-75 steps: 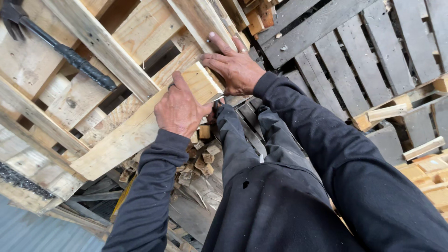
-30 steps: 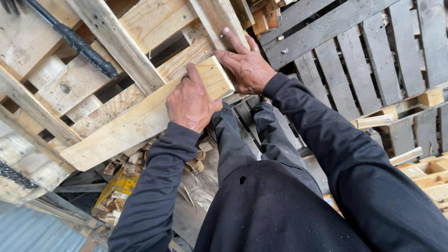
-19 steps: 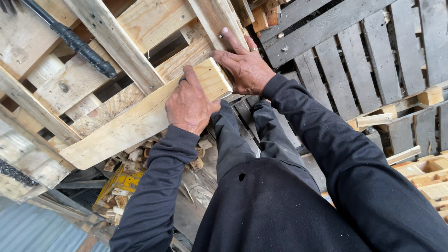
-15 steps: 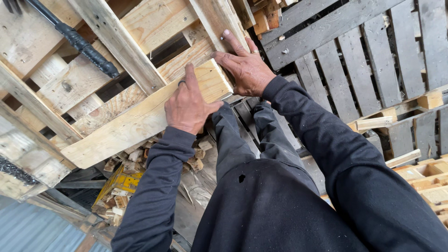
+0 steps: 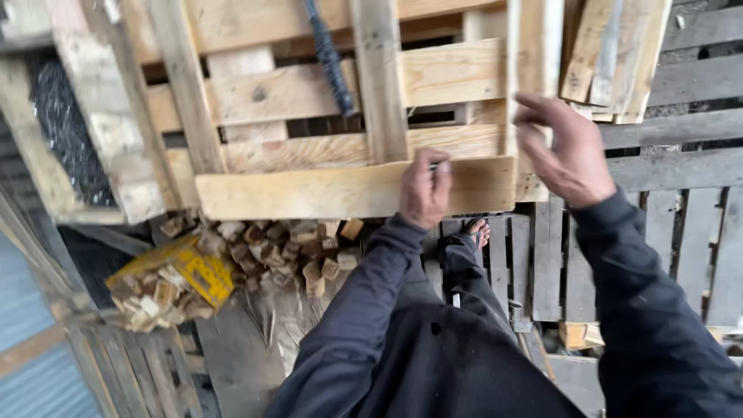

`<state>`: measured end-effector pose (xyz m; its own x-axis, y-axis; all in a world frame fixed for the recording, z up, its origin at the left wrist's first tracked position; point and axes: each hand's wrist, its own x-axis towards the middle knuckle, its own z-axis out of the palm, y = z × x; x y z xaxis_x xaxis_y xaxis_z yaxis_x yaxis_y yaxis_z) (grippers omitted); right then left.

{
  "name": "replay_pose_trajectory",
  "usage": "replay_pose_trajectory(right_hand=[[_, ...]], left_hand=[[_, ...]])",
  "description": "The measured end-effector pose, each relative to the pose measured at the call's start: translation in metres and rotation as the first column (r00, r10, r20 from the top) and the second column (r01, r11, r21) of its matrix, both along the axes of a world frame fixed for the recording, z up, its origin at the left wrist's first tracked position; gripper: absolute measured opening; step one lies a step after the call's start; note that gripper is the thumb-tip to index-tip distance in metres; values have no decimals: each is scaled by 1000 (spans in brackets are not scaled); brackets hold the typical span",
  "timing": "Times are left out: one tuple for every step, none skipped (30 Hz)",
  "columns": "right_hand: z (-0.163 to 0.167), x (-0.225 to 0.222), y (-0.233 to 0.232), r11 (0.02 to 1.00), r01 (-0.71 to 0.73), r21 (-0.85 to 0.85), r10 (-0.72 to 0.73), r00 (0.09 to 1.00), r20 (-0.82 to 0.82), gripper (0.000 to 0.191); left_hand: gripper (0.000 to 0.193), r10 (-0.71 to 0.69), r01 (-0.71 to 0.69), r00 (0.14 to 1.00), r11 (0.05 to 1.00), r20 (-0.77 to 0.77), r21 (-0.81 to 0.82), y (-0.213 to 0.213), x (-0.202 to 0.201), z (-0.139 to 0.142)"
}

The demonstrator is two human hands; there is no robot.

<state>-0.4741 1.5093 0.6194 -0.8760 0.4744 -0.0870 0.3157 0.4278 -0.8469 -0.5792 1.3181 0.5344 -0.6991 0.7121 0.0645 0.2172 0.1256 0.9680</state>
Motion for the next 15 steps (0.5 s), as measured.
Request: replay_pose_trajectory(right_hand=[[8,-38,-12,995,-57,85,61,997,-52,45],[14,-80,-25,990,-133,53,136,989,-59,45],[18,-124,-39,978,-207,24,208,976,-65,46],[18,-167,-53,978,-210,-2,209,975,71,47],[18,-207,-65,977,-209,-36,212,955,206,49],[16,-242,-76,977,-206,53,185,944,273,55],[15,-271,-84,969,-199,150,140,933,332,64],[12,-294,-91,971,-195,137,120,897,426,69],[10,-312,-96,975,-193,114,108,848,520,75],[10,-325,-102,974,-176,145,72,842,534,73],[9,-335,-106,970,-158,185,33,838,544,72],[10,-342,-108,964,-139,225,-8,835,549,71],[11,-347,-110,984,-59,167,-31,871,491,65],[13,-348,-110,995,20,95,-60,896,439,59],[19,-347,-109,994,103,19,-102,914,393,52]], left_hand=[[16,-6,5,999,1000,-43,-12,0,-5,6],[20,-24,23,994,1000,-104,-10,1,-9,13],[19,-29,29,995,1000,-94,0,1,-13,20],[18,-32,33,997,999,-71,3,1,-17,26],[24,-61,60,998,997,-16,-44,1,-20,32],[30,-92,95,995,992,36,-88,1,-24,37],[29,-121,126,991,986,51,-110,2,-27,43],[28,-140,146,989,982,56,-117,2,-31,47],[27,-152,158,987,980,60,-119,1,-34,52],[26,-157,163,986,980,61,-116,0,-39,58],[25,-162,169,985,980,64,-109,-1,-42,60],[24,-169,175,983,979,66,-103,-2,-46,63],[23,-168,174,984,980,67,-97,-4,-49,66],[23,-173,179,983,979,67,-98,-4,-52,69],[22,-175,181,982,979,70,-95,-5,-55,74]])
